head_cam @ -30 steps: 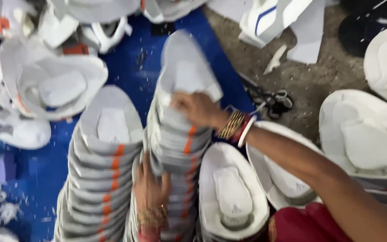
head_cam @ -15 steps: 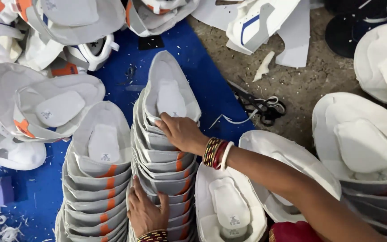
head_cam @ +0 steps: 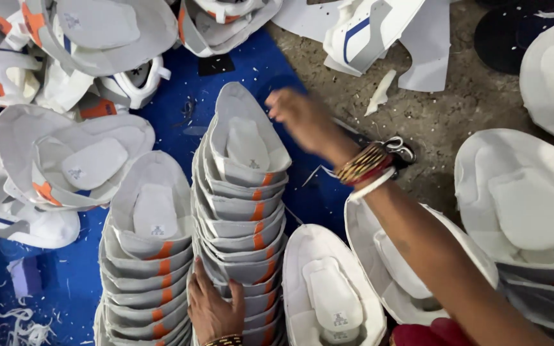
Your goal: The person sorts and inspects stacked shoe upper components in a manufacturing facility.
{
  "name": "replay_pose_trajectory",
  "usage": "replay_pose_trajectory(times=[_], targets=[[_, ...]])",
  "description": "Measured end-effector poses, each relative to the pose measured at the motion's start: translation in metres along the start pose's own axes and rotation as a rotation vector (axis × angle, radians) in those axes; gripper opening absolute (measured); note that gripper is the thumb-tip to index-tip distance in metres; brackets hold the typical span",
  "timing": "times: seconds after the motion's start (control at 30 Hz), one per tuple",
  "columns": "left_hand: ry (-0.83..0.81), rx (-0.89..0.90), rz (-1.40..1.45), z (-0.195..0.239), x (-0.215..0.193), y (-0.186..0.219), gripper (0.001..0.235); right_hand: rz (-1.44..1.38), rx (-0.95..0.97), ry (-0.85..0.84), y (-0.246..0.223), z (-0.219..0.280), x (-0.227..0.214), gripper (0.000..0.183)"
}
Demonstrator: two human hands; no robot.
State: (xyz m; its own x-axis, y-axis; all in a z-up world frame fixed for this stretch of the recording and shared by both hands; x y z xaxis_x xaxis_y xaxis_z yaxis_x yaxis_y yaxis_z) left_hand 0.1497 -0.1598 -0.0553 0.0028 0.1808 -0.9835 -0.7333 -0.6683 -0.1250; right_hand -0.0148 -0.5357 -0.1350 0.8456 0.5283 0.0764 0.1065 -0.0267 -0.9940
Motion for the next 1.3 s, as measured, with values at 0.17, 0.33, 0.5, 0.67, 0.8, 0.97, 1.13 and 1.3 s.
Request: replay_pose_trajectory(times=[0.17,0.33,0.5,0.67,0.8,0.97,1.13,1.3], targets=[[0.073,0.049,-0.013,0.002,0.003,-0.003,0.089,0.31,-0.267,-0.226,-0.046,0.104,0.124,0.044],[0.117,0.099,0.027,0.003,-0.004,0.002,0.088,0.27,0.018,-0.311,-0.015,0.087,0.118,0.038],[0.16,0.107,0.021,0.003,-0.001,-0.001,0.087,0.391,-0.013,0.792,0.007,0.065,-0.086,0.065],[0.146,0.087,0.023,0.004,-0.009,0.001,0.086,0.31,-0.051,0.771,0.061,0.026,-0.186,0.073],[0.089,0.039,0.058,-0.001,-0.008,0.003,0.084,-0.085,-0.151,0.432,-0.013,0.01,-0.16,0.035],[0.284,0.114,0.134,0.016,-0.051,0.009,0.074,-0.686,0.098,-0.042,-0.1,0.073,-0.06,0.047],[0.181,0.243,1.191,0.047,-0.051,0.001,0.083,-0.851,0.404,-0.464,-0.106,0.143,0.063,0.058],[0.029,0.055,1.615,0.077,-0.01,-0.019,0.105,-0.528,0.482,-0.703,-0.083,0.181,0.122,0.08]])
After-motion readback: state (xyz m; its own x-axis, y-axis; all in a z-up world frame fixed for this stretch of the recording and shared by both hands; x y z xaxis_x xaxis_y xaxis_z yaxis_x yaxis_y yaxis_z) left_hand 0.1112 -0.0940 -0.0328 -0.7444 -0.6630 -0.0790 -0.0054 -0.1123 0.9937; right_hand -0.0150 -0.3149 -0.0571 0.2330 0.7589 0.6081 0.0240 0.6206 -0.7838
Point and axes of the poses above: each hand's wrist, its own z-axis away from the middle knuckle, its own x-axis out of the palm, y = z × x, the point moved 10 cm from there along -z, towards the middle knuckle, and after that the axes turned 10 degrees about -z, right-handed, at the moved point
